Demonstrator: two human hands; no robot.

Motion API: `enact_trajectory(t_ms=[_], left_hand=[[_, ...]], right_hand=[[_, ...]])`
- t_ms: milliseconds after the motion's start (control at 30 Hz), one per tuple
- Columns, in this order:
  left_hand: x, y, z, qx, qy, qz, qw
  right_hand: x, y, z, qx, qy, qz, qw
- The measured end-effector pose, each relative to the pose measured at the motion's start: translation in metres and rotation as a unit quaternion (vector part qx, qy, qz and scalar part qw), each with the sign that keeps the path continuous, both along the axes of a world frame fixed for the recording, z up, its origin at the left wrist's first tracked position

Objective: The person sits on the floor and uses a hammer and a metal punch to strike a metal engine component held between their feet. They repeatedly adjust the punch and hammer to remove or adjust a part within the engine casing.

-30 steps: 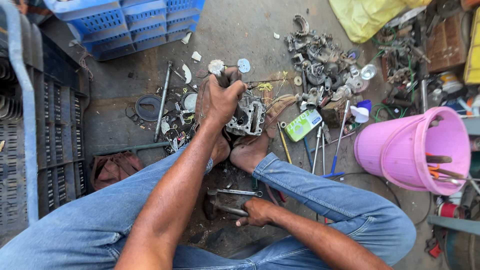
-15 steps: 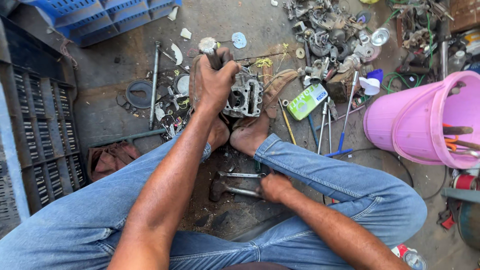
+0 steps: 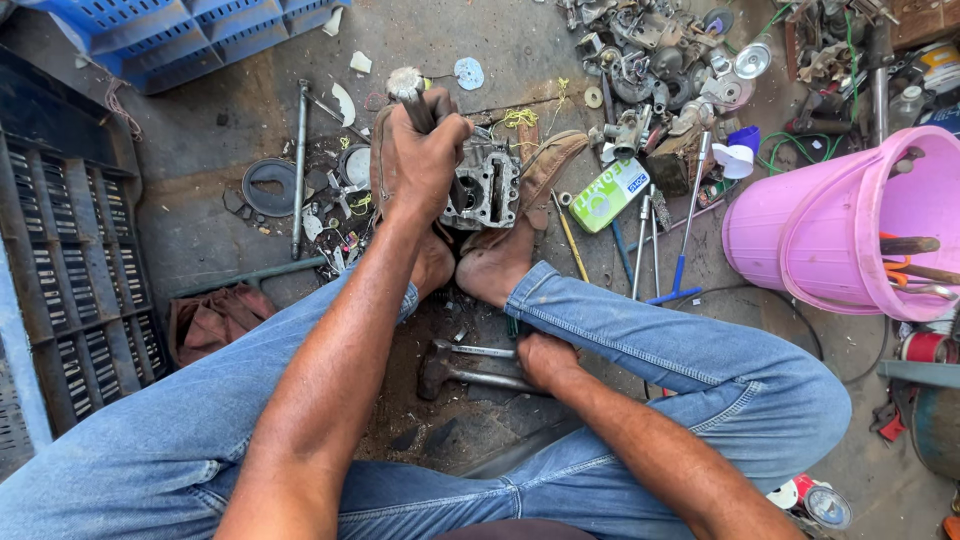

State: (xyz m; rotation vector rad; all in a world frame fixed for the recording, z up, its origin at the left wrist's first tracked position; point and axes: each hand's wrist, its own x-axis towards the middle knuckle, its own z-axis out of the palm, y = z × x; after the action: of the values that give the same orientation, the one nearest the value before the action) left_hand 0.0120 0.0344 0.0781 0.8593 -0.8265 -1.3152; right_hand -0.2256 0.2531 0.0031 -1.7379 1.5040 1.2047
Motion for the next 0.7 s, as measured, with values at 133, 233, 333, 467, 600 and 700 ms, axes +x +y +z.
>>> enact_trajectory(t_ms=[133,233,333,467,600,700], left_hand=[[-0.001,0.003,-0.002,0.030,-0.068,0.009,0.997],[-0.002,0.004,-0.001,0.024,-0.077,0.016,0.997],[-0.006,0.002,-0.003,0.003,-0.091,0.015,0.996],[-0.010,0.000,-0.011,0.007,-0.033,0.001,0.999],[-0.013,-0.002,-0.021,0.007,0.018,-0.013,1.000],[-0.013,-0.003,-0.023,0.015,0.026,-0.012,0.999]], right_hand=[[0.008,-0.009,0.018,0.010,-0.001,-0.109,0.994],[0.017,-0.011,0.021,-0.056,-0.019,-0.160,0.985],[0.024,-0.010,0.015,-0.218,-0.059,-0.108,0.968],[0.022,-0.008,0.003,-0.177,-0.010,-0.061,0.982],[0.004,-0.004,-0.005,-0.125,-0.025,0.006,0.992],[-0.011,-0.001,-0.005,-0.062,-0.004,-0.103,0.993]])
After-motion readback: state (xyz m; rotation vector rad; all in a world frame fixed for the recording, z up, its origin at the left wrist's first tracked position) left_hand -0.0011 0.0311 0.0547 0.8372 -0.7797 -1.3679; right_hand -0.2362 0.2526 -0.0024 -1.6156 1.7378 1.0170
